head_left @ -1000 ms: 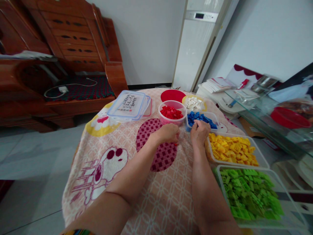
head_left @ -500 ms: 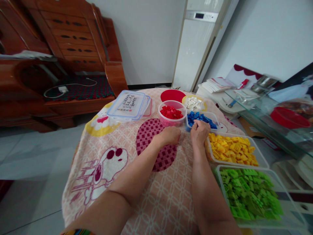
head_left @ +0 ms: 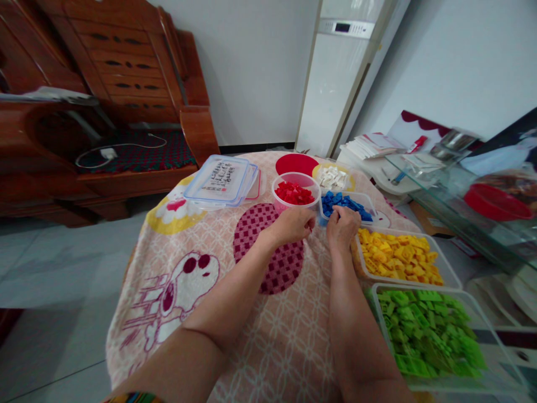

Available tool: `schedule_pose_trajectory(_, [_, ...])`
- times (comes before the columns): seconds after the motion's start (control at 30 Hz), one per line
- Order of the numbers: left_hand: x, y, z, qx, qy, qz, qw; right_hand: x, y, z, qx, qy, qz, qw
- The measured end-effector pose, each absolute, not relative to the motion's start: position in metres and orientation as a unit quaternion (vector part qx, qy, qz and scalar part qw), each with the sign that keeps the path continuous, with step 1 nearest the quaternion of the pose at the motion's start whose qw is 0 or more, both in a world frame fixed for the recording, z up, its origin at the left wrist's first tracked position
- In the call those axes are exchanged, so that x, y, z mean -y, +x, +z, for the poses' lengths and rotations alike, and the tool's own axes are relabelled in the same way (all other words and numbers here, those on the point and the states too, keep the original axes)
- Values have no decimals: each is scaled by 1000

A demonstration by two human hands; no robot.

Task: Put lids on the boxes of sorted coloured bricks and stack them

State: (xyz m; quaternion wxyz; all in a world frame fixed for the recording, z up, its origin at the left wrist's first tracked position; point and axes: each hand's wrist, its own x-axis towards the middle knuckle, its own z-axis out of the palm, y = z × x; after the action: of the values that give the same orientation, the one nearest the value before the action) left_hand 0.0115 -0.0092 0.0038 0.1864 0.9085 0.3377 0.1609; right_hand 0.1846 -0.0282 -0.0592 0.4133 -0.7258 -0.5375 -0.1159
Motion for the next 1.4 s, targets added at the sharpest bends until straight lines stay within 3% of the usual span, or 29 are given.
schedule_pose_trajectory(0.17, [1, 1, 13, -371, 839, 331, 220, 28, 183, -58, 537, -724, -112, 418])
schedule_pose_trajectory(0.33, [-8, -8, 9, -444, 771, 407, 206, 27, 185, -60, 537, -726, -113, 415])
schedule_pose_trajectory(1.4, [-28, -28, -16, -569, 683, 438, 131, 26, 188, -65, 540, -719, -130, 419])
